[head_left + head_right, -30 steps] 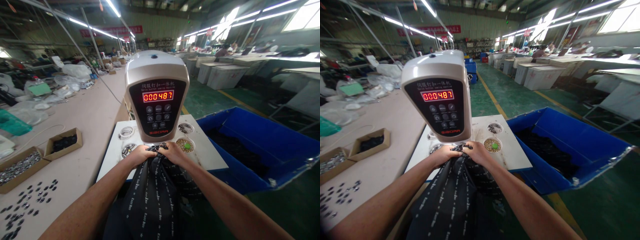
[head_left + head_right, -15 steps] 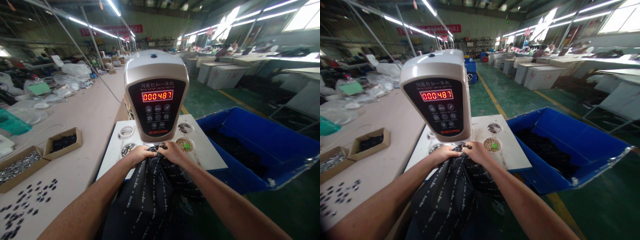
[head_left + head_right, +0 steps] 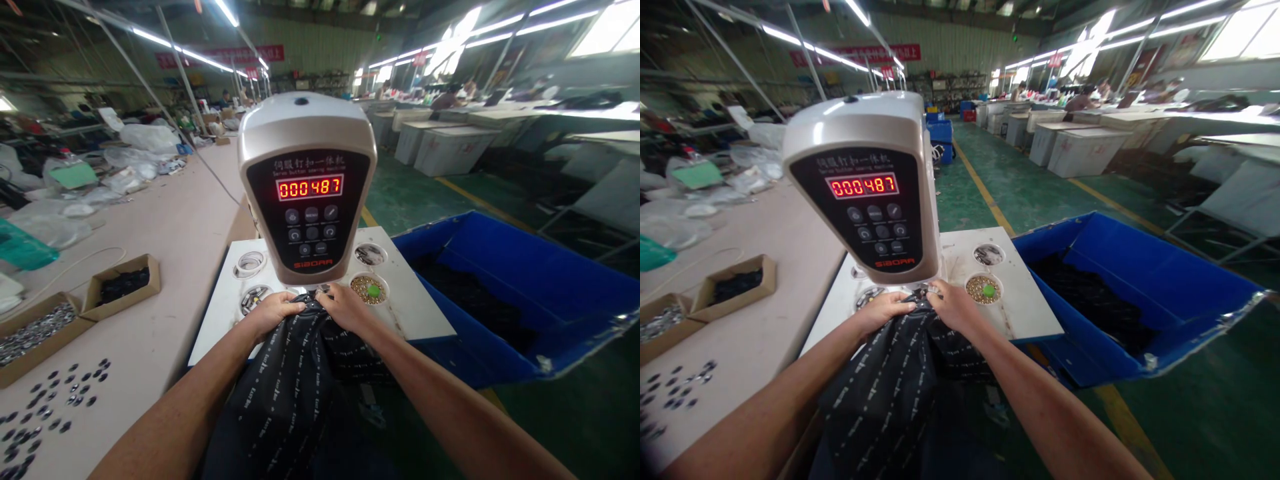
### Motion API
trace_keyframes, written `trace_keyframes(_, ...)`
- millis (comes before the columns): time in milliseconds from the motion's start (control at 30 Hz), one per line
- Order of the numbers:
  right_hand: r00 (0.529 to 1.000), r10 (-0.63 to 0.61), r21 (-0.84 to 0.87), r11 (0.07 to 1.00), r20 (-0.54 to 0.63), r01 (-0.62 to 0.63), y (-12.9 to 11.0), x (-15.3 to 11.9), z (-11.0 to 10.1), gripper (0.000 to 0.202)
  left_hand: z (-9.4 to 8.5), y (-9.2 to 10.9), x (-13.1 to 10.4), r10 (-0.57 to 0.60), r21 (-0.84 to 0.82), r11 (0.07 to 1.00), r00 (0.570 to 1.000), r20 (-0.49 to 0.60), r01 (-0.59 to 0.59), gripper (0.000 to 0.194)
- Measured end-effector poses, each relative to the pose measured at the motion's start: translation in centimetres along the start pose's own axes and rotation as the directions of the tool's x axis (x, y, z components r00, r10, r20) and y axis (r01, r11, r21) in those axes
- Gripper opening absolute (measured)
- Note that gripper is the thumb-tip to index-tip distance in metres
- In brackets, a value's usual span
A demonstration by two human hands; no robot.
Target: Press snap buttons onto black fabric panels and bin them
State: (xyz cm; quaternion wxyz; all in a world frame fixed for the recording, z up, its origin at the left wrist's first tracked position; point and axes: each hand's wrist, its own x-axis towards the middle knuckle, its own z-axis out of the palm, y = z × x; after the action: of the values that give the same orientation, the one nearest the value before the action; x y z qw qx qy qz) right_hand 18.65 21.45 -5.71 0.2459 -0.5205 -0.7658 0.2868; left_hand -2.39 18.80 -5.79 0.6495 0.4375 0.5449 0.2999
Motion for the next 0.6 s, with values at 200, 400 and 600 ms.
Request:
trace_keyframes(200,0.999,0.040,0.006,0.999,0.012,-0.040,-0.28,-0.04,-0.33,0.031,0.14,-0.01,0.29,-0.031,-0.007,1.000,0.999,-0.027,0.031,0.046)
trace_keyframes(400,0.997,0.071,0.007,0.997,-0.004,-0.071,-0.30,-0.30,-0.15,0.035,0.28,0.09,0.06,-0.035,0.021,0.999,0.999,-0.042,0.036,0.048)
trace_keyframes(600,0.996,0.084,0.053,0.995,-0.012,-0.084,-0.20,-0.39,0.04,0.036,0.71,0.21,-0.27,0.041,0.141,0.990,0.992,-0.123,-0.023,0.042)
